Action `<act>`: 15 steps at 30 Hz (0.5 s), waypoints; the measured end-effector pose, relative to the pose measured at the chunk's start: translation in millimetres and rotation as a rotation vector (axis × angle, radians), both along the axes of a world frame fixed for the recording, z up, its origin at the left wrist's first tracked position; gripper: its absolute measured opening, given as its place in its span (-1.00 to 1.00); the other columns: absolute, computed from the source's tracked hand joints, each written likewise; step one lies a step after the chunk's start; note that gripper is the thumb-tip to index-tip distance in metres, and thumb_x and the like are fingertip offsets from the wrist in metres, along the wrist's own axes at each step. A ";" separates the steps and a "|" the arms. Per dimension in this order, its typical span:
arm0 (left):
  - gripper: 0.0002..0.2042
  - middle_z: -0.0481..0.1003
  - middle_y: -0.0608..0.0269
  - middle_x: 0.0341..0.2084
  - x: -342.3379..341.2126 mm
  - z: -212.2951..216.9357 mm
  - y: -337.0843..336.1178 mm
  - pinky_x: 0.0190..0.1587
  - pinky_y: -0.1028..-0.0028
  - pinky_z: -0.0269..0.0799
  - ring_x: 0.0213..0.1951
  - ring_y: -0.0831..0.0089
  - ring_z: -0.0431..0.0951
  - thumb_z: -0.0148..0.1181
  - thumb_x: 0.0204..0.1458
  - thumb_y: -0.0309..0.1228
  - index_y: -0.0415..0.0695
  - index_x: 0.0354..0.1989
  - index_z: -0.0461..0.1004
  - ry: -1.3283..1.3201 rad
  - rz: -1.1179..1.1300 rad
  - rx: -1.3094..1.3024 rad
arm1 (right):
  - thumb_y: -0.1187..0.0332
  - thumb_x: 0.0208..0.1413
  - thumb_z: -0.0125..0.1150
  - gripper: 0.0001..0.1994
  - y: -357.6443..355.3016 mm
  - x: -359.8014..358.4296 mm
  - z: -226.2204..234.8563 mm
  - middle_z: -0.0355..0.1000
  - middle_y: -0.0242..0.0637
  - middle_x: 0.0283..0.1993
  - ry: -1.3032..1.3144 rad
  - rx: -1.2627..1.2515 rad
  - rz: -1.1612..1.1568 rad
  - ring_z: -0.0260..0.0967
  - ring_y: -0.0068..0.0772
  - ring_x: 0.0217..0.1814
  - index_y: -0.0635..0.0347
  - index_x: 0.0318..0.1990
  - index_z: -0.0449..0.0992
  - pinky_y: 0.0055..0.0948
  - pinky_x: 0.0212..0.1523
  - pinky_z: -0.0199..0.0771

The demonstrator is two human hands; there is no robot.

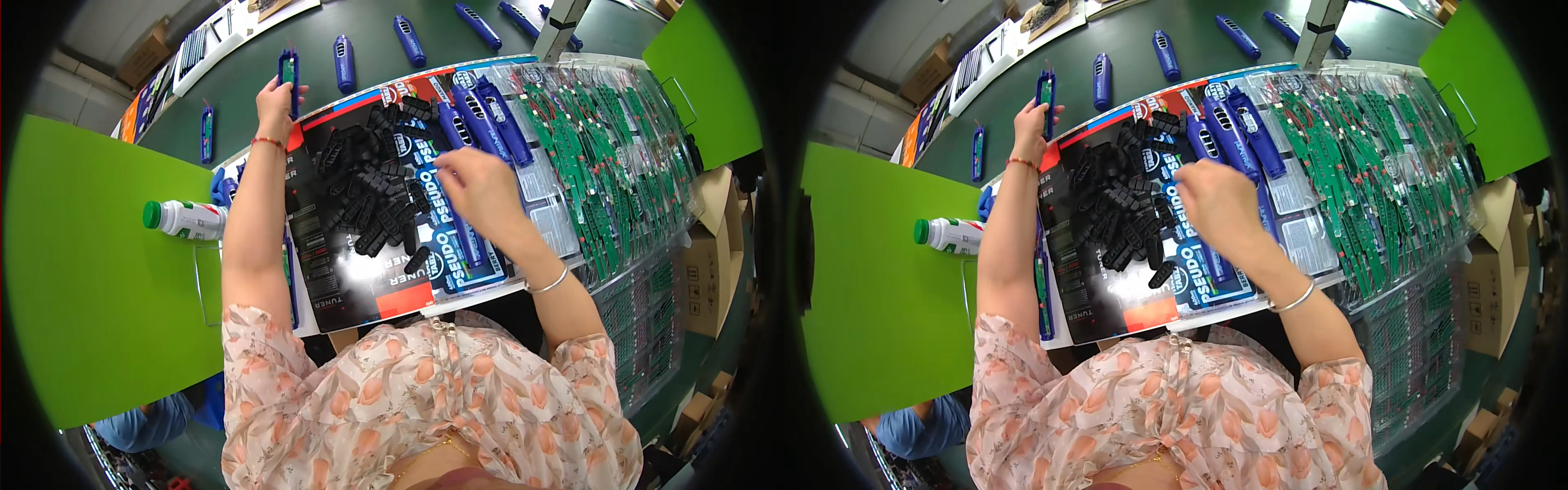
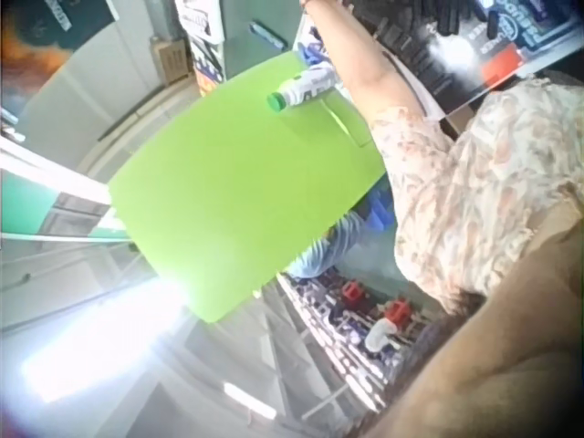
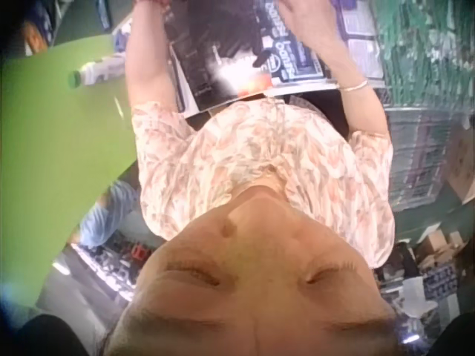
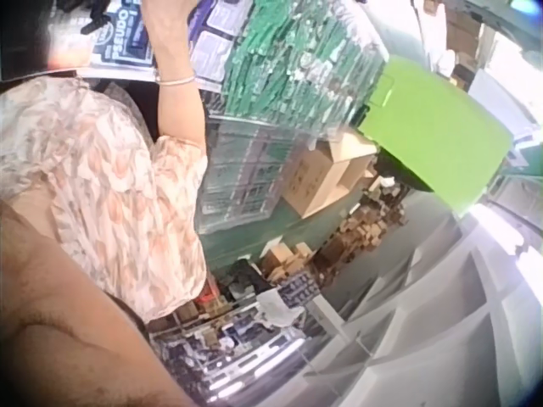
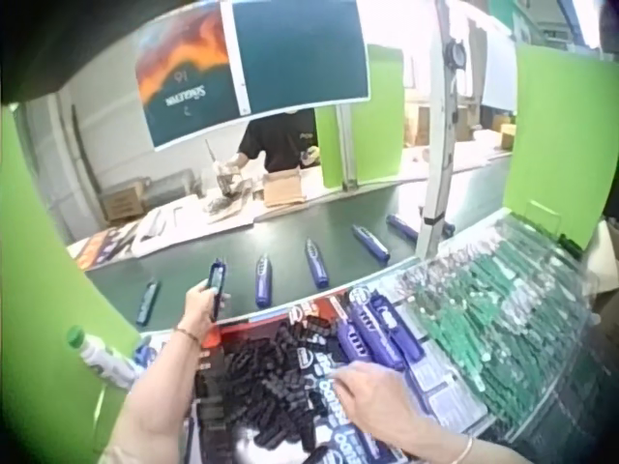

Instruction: Manual assembly of plastic casings and internal components for electronic devices on a production line.

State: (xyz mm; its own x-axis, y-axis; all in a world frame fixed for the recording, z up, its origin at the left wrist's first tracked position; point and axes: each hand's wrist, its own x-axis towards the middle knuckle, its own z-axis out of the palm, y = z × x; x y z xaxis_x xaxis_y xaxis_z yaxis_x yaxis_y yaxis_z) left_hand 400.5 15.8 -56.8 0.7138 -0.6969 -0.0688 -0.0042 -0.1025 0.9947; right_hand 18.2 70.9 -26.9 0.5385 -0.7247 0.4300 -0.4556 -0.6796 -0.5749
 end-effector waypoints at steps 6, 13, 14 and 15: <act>-0.66 0.60 0.14 -0.45 50.0 -44.7 -63.5 -0.47 0.43 0.48 -0.53 0.35 0.61 0.03 -0.04 -0.49 -0.07 -0.10 0.63 -0.184 0.209 0.209 | 0.44 -0.19 0.25 -0.94 22.3 31.2 -14.0 0.46 -0.28 -0.45 0.442 -0.286 0.090 0.44 -0.28 -0.32 0.14 -0.48 0.52 -0.33 -0.32 0.36; -0.61 0.52 0.02 -0.05 62.2 -47.8 -73.9 0.00 0.14 0.43 -0.02 0.05 0.53 0.02 0.01 -0.26 -0.02 0.04 0.52 -0.769 0.187 0.741 | 0.48 -0.10 0.22 -0.93 29.5 37.4 -7.2 0.42 -0.17 -0.31 0.421 -0.069 0.084 0.55 -0.24 -0.40 0.21 -0.41 0.49 -0.37 -0.50 0.53; -0.60 0.49 -0.02 -0.03 46.6 -40.6 -70.1 0.00 0.12 0.42 0.01 0.02 0.50 0.01 0.03 -0.24 -0.03 0.06 0.50 -0.854 0.270 0.797 | 0.49 -0.07 0.20 -0.93 27.8 34.3 -8.0 0.41 -0.14 -0.29 0.404 -0.047 0.092 0.55 -0.17 -0.44 0.22 -0.38 0.49 -0.34 -0.52 0.55; -0.59 0.46 -0.05 -0.01 35.9 -35.0 -65.2 0.01 0.09 0.41 0.04 0.00 0.47 0.00 0.04 -0.22 -0.03 0.07 0.47 -0.938 0.358 0.856 | 0.51 -0.09 0.22 -0.90 26.4 32.5 -8.0 0.40 -0.13 -0.30 0.379 -0.009 0.076 0.53 -0.14 -0.42 0.22 -0.36 0.49 -0.29 -0.48 0.54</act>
